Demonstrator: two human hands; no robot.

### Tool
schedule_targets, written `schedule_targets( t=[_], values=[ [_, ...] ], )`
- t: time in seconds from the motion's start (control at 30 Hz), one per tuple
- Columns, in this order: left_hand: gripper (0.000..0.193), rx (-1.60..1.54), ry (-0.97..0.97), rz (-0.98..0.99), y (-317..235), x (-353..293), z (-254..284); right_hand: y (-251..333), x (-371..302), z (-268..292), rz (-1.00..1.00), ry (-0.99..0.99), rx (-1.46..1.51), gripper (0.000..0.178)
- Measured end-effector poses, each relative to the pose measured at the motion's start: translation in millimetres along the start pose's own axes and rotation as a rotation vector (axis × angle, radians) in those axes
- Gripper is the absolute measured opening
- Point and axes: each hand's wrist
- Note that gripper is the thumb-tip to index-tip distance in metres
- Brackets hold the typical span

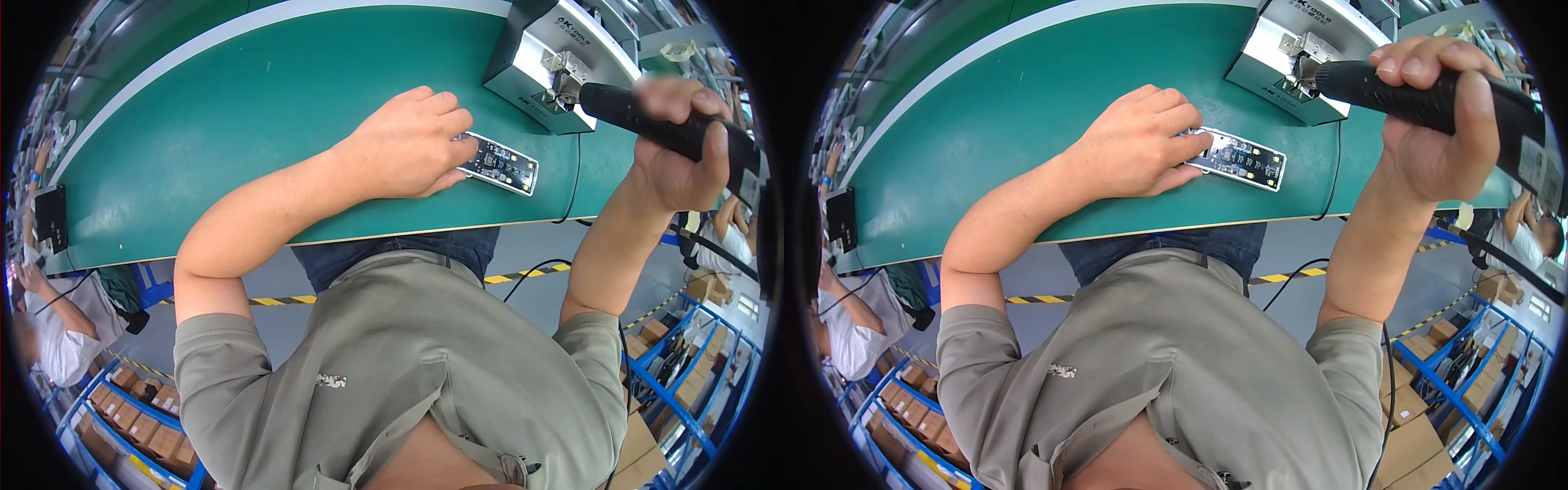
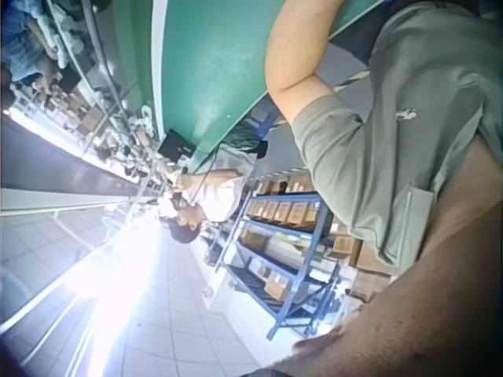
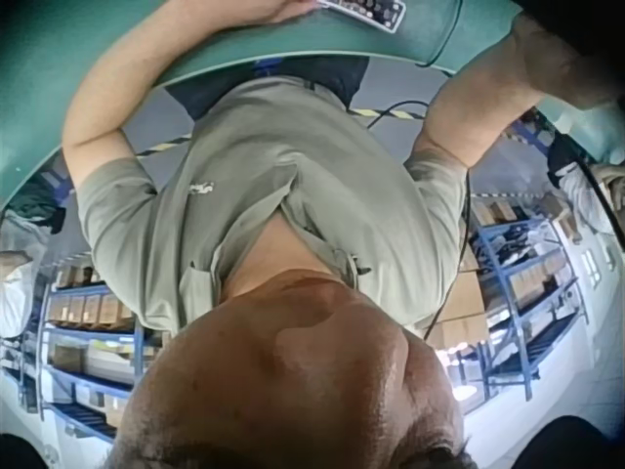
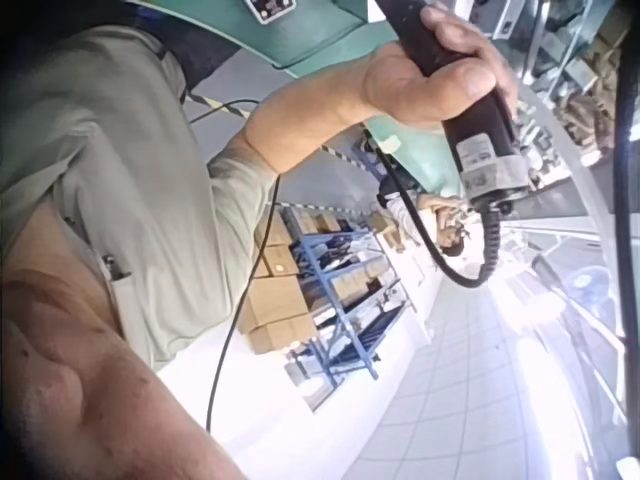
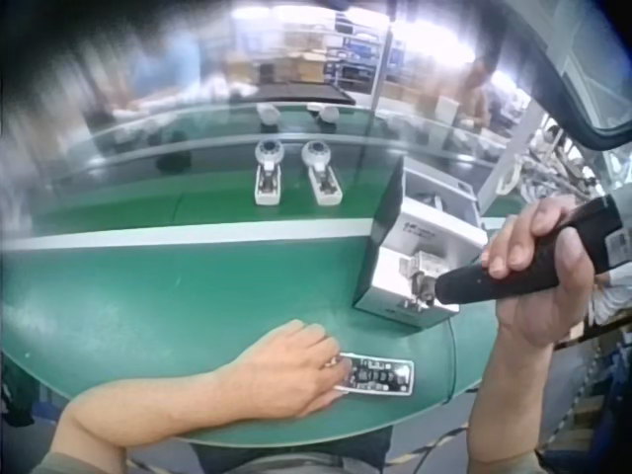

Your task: Manually assemble components onto printed circuit boards using an electric screwdriver on a production line.

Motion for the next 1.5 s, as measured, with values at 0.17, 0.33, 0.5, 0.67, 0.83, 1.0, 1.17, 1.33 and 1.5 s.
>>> schedule_targets(
  t=[0.17, 0.33, 0.5, 0.67, 0.83, 1.0, 1.17, 1.33, 1.5],
  values=[
    [0.021, -0.003, 0.016, 0.003, 1, 0, 1, -2, 1, -7, -0.074, -0.004, 0.069, 0.037],
    [0.027, -0.015, 0.084, 0.022, 0, -1, 5, 3, -11, -23, -0.138, -0.043, 0.191, 0.04],
    [0.027, -0.013, 0.082, 0.02, 0, -1, 5, -1, -25, -41, -0.131, 0.001, 0.26, 0.045],
    [0.027, -0.003, 0.077, 0.019, 0, -2, 3, -6, -34, -55, -0.113, 0.028, 0.288, 0.048],
    [0.027, -0.003, 0.08, 0.016, 0, -1, 3, -10, -38, -64, -0.107, 0.03, 0.303, 0.048],
    [0.027, 0.004, 0.086, 0.018, -1, -3, 4, -15, -40, -68, -0.118, 0.043, 0.326, 0.046],
    [0.024, 0.012, 0.082, 0.021, -2, -5, 6, -14, -42, -73, -0.169, 0.111, 0.322, 0.046],
    [0.019, 0.017, 0.046, 0.002, -1, -1, 2, -13, -39, -77, -0.172, 0.181, 0.281, 0.044],
    [0.021, 0.009, 0.053, 0.01, -1, -1, 0, -18, -43, -74, -0.196, 0.176, 0.284, 0.047]
  ],
)
Point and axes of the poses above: each hand's wrist, its own x-axis towards the middle knuckle, its own z-axis out of the back of the hand, y = z × x, and after that the axes turned 7 degrees about z, right-handed
